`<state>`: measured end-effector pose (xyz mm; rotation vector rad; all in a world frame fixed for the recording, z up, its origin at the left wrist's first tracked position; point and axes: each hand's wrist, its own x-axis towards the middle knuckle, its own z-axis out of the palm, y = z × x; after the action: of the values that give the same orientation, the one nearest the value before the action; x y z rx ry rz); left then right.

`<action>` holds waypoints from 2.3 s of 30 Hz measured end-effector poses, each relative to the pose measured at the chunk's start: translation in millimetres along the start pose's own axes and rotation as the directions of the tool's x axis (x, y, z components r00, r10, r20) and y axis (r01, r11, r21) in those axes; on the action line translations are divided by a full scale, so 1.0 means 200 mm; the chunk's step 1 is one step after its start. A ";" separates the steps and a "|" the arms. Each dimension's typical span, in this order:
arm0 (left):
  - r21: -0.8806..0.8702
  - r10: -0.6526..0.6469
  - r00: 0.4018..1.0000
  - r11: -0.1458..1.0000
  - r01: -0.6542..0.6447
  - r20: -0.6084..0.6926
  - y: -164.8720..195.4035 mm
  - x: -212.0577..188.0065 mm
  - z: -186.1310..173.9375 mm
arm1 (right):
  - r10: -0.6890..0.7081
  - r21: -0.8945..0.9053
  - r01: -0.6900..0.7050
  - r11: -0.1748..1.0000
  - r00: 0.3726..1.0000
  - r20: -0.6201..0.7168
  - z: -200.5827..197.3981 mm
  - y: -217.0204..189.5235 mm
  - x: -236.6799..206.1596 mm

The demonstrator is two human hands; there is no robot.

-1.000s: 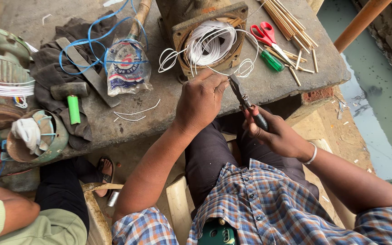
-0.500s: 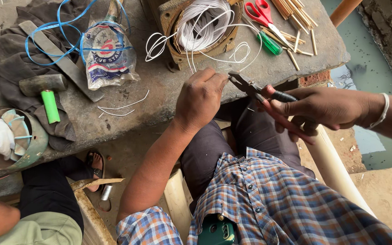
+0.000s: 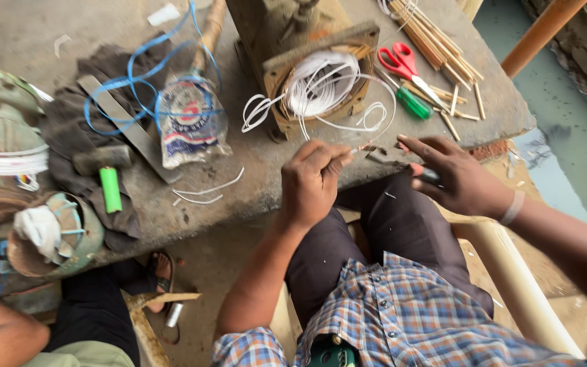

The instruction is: The person sits at an outdoor workbench and cuts lengths of white insulated wire from a coil using scissors. They then strip the insulation from the cut wire ends by hand and with pliers, working over their lap and placing trimmed pieces on the bench.

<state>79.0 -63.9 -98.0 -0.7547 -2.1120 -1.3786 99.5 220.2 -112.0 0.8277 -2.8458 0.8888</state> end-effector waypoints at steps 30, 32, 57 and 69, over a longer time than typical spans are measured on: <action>-0.077 -0.073 0.997 0.995 0.070 -0.033 -0.14 -0.10 -0.01 | -0.421 -0.059 0.422 0.905 0.865 -0.273 0.20 0.26 0.47; -0.069 -0.071 0.997 0.995 0.069 -0.036 -0.14 -0.10 -0.01 | -0.431 -0.054 0.434 0.899 0.860 -0.274 0.20 0.26 0.47; 0.025 -0.045 0.999 0.999 0.045 -0.031 -0.17 -0.11 0.10 | 0.055 0.062 -0.040 0.997 0.965 -0.258 0.34 0.04 0.03; 0.133 0.000 1.000 0.991 0.003 -0.022 -0.19 -0.13 0.21 | 0.285 0.350 -0.246 0.904 0.956 -0.063 0.43 -0.01 -0.10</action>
<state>66.5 -42.3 -155.0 -0.6815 -2.1634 -1.2268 127.0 181.9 -186.7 0.3887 -2.7866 1.4422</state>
